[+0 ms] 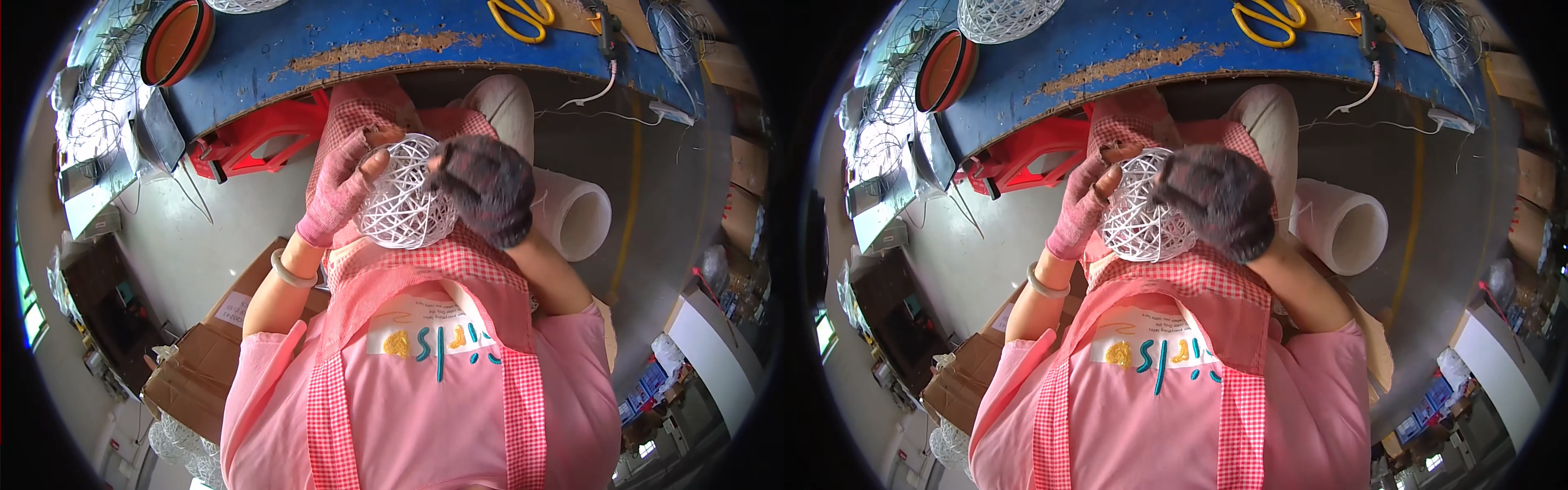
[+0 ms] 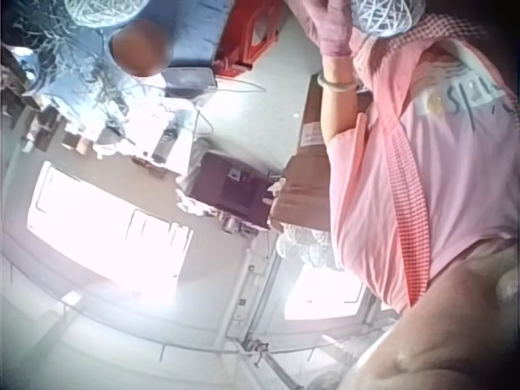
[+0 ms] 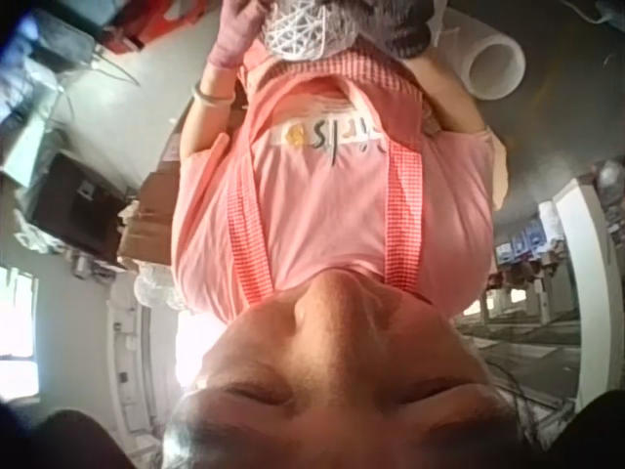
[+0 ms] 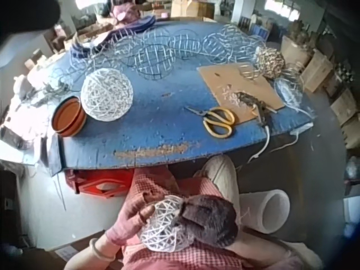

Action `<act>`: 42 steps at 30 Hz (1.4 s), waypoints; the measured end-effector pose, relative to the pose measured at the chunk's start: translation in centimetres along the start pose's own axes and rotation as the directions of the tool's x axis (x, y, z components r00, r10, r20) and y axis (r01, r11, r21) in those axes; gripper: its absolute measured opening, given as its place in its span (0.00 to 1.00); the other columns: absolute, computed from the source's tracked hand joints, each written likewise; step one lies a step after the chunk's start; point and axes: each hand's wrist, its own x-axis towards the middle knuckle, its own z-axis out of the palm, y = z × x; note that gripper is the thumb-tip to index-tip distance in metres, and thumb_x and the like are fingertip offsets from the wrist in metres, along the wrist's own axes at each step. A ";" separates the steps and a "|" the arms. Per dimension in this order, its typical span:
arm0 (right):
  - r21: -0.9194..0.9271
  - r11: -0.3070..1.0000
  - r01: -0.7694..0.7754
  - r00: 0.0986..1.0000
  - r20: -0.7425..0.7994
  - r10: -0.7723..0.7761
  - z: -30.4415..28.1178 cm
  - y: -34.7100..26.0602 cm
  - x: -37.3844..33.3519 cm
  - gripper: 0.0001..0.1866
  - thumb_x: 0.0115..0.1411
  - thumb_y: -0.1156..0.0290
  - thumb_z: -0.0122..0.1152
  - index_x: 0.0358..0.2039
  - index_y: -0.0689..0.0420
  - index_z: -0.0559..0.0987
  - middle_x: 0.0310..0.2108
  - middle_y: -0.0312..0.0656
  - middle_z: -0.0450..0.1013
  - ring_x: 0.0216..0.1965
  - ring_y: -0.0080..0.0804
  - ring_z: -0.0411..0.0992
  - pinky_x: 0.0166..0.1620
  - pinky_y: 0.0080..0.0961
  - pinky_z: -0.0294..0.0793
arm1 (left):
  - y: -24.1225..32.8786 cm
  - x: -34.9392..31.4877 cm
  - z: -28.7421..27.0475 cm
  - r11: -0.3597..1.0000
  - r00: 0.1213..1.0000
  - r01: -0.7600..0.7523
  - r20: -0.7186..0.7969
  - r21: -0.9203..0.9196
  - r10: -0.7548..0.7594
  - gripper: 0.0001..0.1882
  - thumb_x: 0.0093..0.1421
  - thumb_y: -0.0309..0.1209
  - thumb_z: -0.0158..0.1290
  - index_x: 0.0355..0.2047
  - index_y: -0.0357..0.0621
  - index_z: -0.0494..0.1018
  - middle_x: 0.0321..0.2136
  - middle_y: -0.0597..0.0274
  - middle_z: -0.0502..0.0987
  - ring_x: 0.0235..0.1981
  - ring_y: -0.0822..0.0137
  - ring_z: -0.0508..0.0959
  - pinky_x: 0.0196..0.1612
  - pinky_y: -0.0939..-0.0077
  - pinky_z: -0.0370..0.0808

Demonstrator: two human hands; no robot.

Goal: Manufacturing decorative string balls by winding material and using a glue gun.

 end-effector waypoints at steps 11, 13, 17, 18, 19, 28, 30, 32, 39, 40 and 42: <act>0.069 0.954 -0.293 0.942 0.191 0.276 4.0 4.9 3.2 0.10 0.62 0.63 0.57 0.34 0.55 0.82 0.36 0.45 0.79 0.39 0.43 0.78 0.37 0.36 0.76 | 0.1 -0.5 0.1 0.991 0.996 -0.090 0.019 0.094 0.089 0.20 0.66 0.37 0.50 0.51 0.34 0.71 0.49 0.58 0.73 0.51 0.68 0.72 0.55 0.73 0.68; -0.031 0.963 -0.266 0.901 0.346 0.260 5.5 5.4 2.4 0.14 0.64 0.61 0.53 0.35 0.56 0.82 0.36 0.46 0.78 0.39 0.43 0.77 0.40 0.36 0.76 | -0.5 -0.4 -0.1 0.983 0.993 -0.117 0.006 0.142 0.117 0.21 0.66 0.38 0.50 0.52 0.33 0.71 0.47 0.59 0.74 0.50 0.69 0.73 0.54 0.73 0.68; -0.080 0.997 -0.012 0.953 0.301 0.036 5.7 5.1 1.5 0.13 0.64 0.61 0.52 0.37 0.54 0.81 0.38 0.44 0.78 0.39 0.42 0.77 0.43 0.35 0.76 | -0.2 -1.1 -0.4 0.982 0.995 -0.098 0.018 0.162 0.097 0.22 0.67 0.39 0.48 0.52 0.32 0.71 0.45 0.60 0.76 0.48 0.70 0.74 0.52 0.75 0.69; -0.098 0.995 -0.016 0.955 0.294 0.044 5.6 5.0 1.6 0.13 0.64 0.62 0.52 0.37 0.54 0.81 0.38 0.44 0.78 0.39 0.42 0.77 0.43 0.35 0.77 | 0.1 -1.1 -0.4 0.982 0.995 -0.098 0.017 0.160 0.097 0.22 0.67 0.39 0.48 0.53 0.32 0.70 0.46 0.59 0.75 0.48 0.70 0.74 0.53 0.75 0.69; -0.130 0.991 0.011 0.958 0.287 0.027 6.0 5.3 1.4 0.12 0.64 0.62 0.52 0.37 0.54 0.81 0.37 0.44 0.78 0.38 0.42 0.77 0.42 0.35 0.77 | 0.4 -1.1 -0.2 0.982 0.995 -0.099 0.016 0.159 0.098 0.22 0.67 0.38 0.48 0.53 0.32 0.70 0.47 0.59 0.75 0.49 0.70 0.73 0.53 0.75 0.69; 0.269 0.918 -0.292 0.956 0.042 0.292 3.4 3.3 3.3 0.07 0.60 0.68 0.59 0.36 0.53 0.83 0.35 0.40 0.78 0.32 0.37 0.78 0.35 0.30 0.76 | 0.2 -1.1 0.9 1.000 1.000 0.002 -0.008 -0.003 -0.002 0.19 0.66 0.33 0.52 0.54 0.35 0.70 0.49 0.62 0.71 0.49 0.72 0.73 0.51 0.76 0.71; -0.038 0.999 0.038 0.989 -0.142 -0.043 1.0 2.2 5.3 0.08 0.57 0.71 0.63 0.37 0.50 0.84 0.34 0.39 0.79 0.33 0.35 0.78 0.36 0.29 0.77 | 0.1 -1.0 1.3 0.997 0.999 0.031 -0.024 -0.074 -0.033 0.18 0.66 0.34 0.52 0.52 0.36 0.72 0.46 0.61 0.71 0.48 0.70 0.73 0.50 0.75 0.71; -0.037 0.987 0.159 0.982 -0.094 -0.162 -0.2 1.3 6.1 0.09 0.56 0.71 0.63 0.38 0.49 0.84 0.34 0.39 0.79 0.34 0.35 0.78 0.37 0.30 0.78 | 0.6 -0.7 1.0 0.997 0.999 -0.033 -0.008 0.064 0.034 0.17 0.66 0.34 0.52 0.52 0.36 0.72 0.46 0.61 0.71 0.47 0.69 0.74 0.50 0.75 0.71; 0.017 0.989 0.149 0.988 -0.045 -0.148 0.4 0.4 6.9 0.16 0.49 0.70 0.65 0.42 0.48 0.83 0.36 0.39 0.78 0.35 0.37 0.77 0.37 0.35 0.78 | 0.6 -0.7 1.5 0.992 0.997 -0.055 -0.038 0.117 0.060 0.15 0.66 0.31 0.51 0.50 0.35 0.72 0.45 0.60 0.71 0.45 0.69 0.73 0.48 0.75 0.71; 0.052 0.989 0.142 0.989 -0.060 -0.139 0.3 0.2 6.9 0.16 0.49 0.70 0.66 0.42 0.48 0.83 0.36 0.39 0.78 0.35 0.38 0.77 0.37 0.35 0.78 | 0.7 -0.7 1.4 0.990 0.999 -0.022 -0.040 0.138 0.028 0.15 0.66 0.30 0.51 0.50 0.35 0.72 0.45 0.60 0.70 0.45 0.69 0.73 0.47 0.75 0.71; -0.106 0.971 0.216 0.974 -0.038 -0.221 -0.6 -0.9 6.9 0.16 0.49 0.69 0.67 0.41 0.49 0.83 0.36 0.40 0.78 0.35 0.38 0.78 0.38 0.36 0.78 | 0.4 -0.8 1.3 0.993 0.999 0.013 -0.053 0.119 -0.007 0.15 0.66 0.30 0.51 0.50 0.35 0.72 0.45 0.60 0.70 0.44 0.69 0.73 0.47 0.75 0.71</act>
